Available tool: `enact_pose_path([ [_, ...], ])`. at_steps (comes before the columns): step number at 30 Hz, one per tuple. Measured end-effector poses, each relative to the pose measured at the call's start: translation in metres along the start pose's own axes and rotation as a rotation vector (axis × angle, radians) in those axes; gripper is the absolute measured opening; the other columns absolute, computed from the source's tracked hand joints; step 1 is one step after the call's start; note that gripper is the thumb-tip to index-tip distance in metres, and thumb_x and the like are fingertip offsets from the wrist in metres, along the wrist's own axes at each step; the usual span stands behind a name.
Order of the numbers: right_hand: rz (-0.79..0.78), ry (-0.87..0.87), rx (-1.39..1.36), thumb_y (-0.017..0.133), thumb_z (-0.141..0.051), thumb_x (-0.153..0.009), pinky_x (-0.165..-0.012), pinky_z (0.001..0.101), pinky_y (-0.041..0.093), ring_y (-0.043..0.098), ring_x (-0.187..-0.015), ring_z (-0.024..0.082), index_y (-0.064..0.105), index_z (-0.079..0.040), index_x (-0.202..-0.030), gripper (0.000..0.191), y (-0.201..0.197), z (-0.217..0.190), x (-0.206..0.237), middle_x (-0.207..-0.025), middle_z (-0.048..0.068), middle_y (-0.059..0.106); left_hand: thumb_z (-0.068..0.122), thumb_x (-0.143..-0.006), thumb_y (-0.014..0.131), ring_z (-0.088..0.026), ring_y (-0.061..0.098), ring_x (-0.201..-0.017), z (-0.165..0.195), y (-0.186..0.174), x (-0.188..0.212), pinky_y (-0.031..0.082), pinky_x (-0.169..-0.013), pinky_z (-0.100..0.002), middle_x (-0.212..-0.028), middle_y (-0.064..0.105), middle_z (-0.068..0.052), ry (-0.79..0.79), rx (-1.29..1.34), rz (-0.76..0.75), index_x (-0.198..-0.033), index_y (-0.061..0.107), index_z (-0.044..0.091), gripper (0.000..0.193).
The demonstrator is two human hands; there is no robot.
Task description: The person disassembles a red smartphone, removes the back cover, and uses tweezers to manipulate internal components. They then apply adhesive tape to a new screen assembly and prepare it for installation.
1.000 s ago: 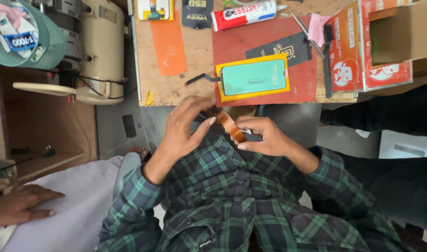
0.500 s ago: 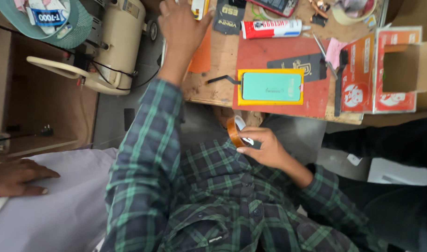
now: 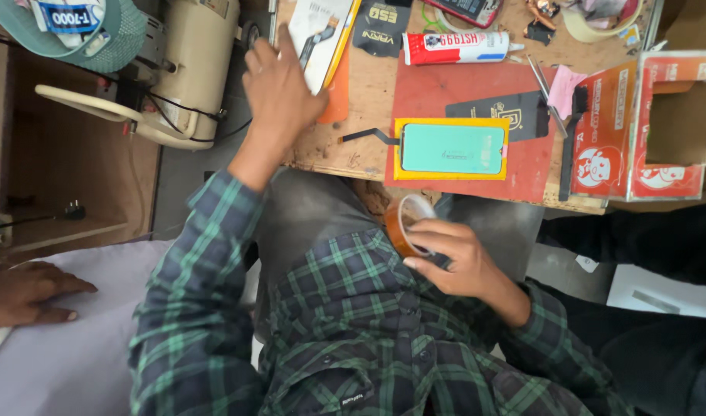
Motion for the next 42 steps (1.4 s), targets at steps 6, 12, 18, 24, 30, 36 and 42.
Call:
enact_pose_path([
  [6,-0.012,-0.154,0.128,0.083,-0.009,-0.081,-0.08,0.0433,0.056,0.07,-0.093,0.034,0.071,0.001,-0.107,0.031,0.005,-0.014,-0.013,-0.105,0.016,0.069,0.044,-0.066,0.091,-0.04,0.053,-0.105,0.005,-0.027,0.07,0.054,-0.08,-0.05,-0.117,0.051,-0.022,-0.019,-0.014,-0.098,-0.151,0.035,-0.008,0.114],
  [12,-0.053,-0.175,0.251,0.077,-0.011,-0.088,-0.085,0.0444,0.055,0.068,-0.1,0.033,0.068,-0.002,-0.115,0.03,0.039,-0.003,-0.047,-0.11,0.013,0.068,0.048,-0.072,0.089,-0.037,0.054,-0.103,0.009,-0.038,0.094,0.055,-0.075,-0.045,-0.114,0.051,-0.02,-0.024,-0.022,-0.063,-0.151,0.035,-0.009,0.112],
  [18,-0.035,-0.078,0.478,0.075,-0.015,-0.088,-0.076,0.0433,0.053,0.067,-0.094,0.031,0.068,-0.003,-0.12,0.035,0.05,0.001,-0.074,-0.111,0.011,0.066,0.049,-0.07,0.089,-0.037,0.054,-0.104,0.004,-0.043,0.097,0.054,-0.075,-0.045,-0.116,0.051,-0.02,-0.032,-0.019,-0.03,-0.15,0.035,-0.008,0.112],
  [24,0.024,-0.055,0.566,0.073,-0.014,-0.092,-0.079,0.0453,0.052,0.064,-0.092,0.032,0.066,-0.002,-0.118,0.029,0.045,0.005,-0.088,-0.106,0.011,0.063,0.049,-0.069,0.09,-0.037,0.053,-0.104,0.005,-0.039,0.097,0.054,-0.077,-0.046,-0.114,0.051,-0.019,-0.056,0.004,-0.056,-0.152,0.033,-0.007,0.115],
  [30,0.076,0.048,0.548,0.072,-0.009,-0.092,-0.078,0.0471,0.051,0.063,-0.09,0.037,0.065,0.001,-0.116,0.027,0.027,0.018,-0.092,-0.102,0.015,0.062,0.046,-0.07,0.09,-0.037,0.053,-0.104,0.005,-0.042,0.098,0.053,-0.078,-0.046,-0.114,0.051,-0.02,-0.033,0.023,-0.037,-0.153,0.031,-0.009,0.116],
  [36,0.124,0.061,0.574,0.072,-0.007,-0.091,-0.077,0.0472,0.051,0.063,-0.092,0.038,0.065,0.003,-0.114,0.026,0.013,0.021,-0.089,-0.104,0.017,0.062,0.04,-0.069,0.09,-0.037,0.053,-0.109,0.013,-0.038,0.097,0.05,-0.085,-0.048,-0.122,0.053,-0.019,0.051,0.074,-0.064,-0.154,0.033,-0.006,0.112],
  [42,0.129,0.115,0.609,0.073,-0.006,-0.09,-0.077,0.048,0.051,0.063,-0.092,0.039,0.067,0.003,-0.113,0.025,0.011,0.022,-0.085,-0.102,0.017,0.062,0.022,-0.073,0.087,-0.038,0.048,-0.13,0.017,-0.038,0.094,0.042,-0.101,-0.051,-0.143,0.051,-0.018,0.182,0.215,-0.068,-0.154,0.039,-0.002,0.097],
])
Point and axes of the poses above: each hand's wrist, its own x-axis away from the middle knuckle, its own y-axis out of the palm, z = x × y, the point moved 8 cm from there along -x, towards the middle knuckle
